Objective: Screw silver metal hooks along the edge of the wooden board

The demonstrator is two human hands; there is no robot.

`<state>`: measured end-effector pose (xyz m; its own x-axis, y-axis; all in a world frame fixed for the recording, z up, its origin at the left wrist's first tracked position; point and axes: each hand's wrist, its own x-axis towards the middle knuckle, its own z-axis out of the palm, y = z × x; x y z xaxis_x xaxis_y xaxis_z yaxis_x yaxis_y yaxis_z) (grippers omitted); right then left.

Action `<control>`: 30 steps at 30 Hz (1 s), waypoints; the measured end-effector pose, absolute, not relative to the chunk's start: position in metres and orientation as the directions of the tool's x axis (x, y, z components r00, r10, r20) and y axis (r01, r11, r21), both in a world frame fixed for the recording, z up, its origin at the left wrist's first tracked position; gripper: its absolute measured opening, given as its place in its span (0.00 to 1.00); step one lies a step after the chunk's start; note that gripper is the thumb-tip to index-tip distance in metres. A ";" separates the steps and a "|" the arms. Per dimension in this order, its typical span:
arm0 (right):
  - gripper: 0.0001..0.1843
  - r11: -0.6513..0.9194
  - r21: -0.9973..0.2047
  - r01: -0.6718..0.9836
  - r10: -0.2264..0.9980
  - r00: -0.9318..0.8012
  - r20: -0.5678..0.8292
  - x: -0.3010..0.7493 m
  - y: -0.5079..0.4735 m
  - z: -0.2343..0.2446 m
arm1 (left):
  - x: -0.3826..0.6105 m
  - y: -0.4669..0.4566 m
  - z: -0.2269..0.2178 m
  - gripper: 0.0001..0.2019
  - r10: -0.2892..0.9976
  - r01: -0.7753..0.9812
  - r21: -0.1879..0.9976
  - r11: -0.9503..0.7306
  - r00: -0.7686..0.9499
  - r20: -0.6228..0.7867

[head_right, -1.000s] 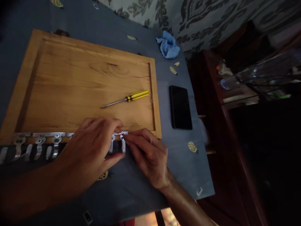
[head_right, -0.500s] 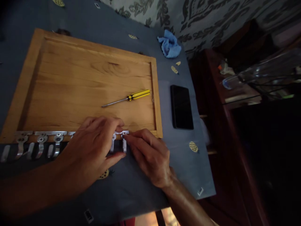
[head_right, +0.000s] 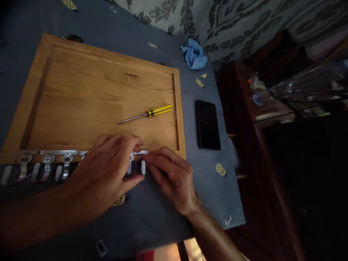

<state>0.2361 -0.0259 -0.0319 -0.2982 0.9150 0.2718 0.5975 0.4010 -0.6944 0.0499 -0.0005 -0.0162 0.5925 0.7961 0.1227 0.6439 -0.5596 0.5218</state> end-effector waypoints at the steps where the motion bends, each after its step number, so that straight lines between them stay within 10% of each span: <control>1: 0.18 0.402 -0.698 0.593 0.915 -0.292 0.279 0.236 -0.026 -0.032 | 0.050 0.000 -0.016 0.18 0.795 0.642 0.521 -0.562 0.593 0.128; 30: 0.12 0.274 -0.712 0.647 0.962 -0.184 0.203 0.233 -0.029 -0.030 | 0.050 -0.001 -0.019 0.21 0.790 0.646 0.490 -0.585 0.590 0.166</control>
